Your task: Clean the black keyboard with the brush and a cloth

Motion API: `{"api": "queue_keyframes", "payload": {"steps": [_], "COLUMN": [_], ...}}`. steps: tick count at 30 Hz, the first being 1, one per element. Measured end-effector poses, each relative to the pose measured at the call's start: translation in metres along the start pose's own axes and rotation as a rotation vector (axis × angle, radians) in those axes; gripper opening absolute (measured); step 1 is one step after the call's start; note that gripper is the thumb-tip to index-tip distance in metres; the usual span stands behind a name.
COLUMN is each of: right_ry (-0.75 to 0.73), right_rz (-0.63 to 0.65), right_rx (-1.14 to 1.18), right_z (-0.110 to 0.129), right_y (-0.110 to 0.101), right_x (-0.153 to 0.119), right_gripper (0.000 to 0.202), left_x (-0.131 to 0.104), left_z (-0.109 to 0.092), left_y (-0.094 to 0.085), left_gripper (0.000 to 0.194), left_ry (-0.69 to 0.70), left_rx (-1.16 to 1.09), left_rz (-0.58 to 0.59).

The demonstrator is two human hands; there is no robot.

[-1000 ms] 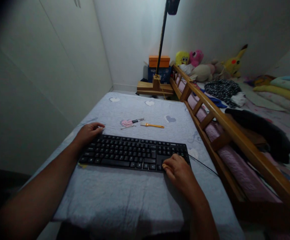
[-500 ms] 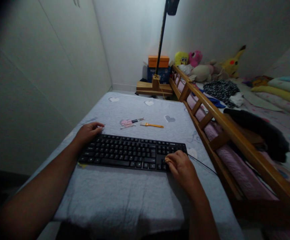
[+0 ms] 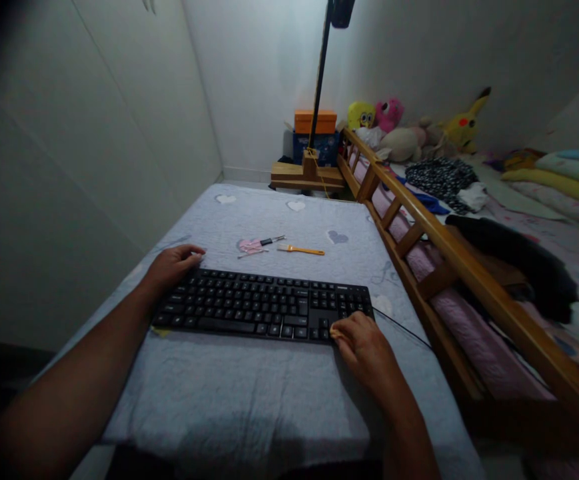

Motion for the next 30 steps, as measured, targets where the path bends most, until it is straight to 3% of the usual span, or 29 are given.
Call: {"api": "queue_keyframes", "payload": {"steps": [10,16,20,30], "right_ry": [-0.001,0.000,0.009,-0.023], "right_rz": [0.267,0.027,-0.056,-0.055], "right_rx": [-0.024,-0.023,-0.069,-0.051], "right_z": [0.010,-0.008,-0.021,-0.031], "right_y": [-0.010,-0.038,-0.034,-0.024], "right_x": [-0.003,0.044,0.065,0.057], "right_gripper": [0.024,0.022,0.024,0.021], "left_x": [0.002,0.003,0.002,0.002], "left_z": [0.002,0.004,0.001,-0.004], "left_y": [0.001,0.004,0.004,0.005], "left_gripper": [0.046,0.047,0.047,0.047], "left_ry": [-0.003,-0.006,-0.008,-0.030], "left_rx": [0.010,0.001,-0.001,0.012], "left_rz": [0.001,0.012,0.011,0.015]}}
Point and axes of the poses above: each hand's wrist, its own x-axis towards the middle knuckle, its own y-axis out of the palm, z = x × y, the point moved 9 cm from there along x, towards the middle knuckle, and after that the axes turned 4 degrees about -x, right-handed, at the moved point
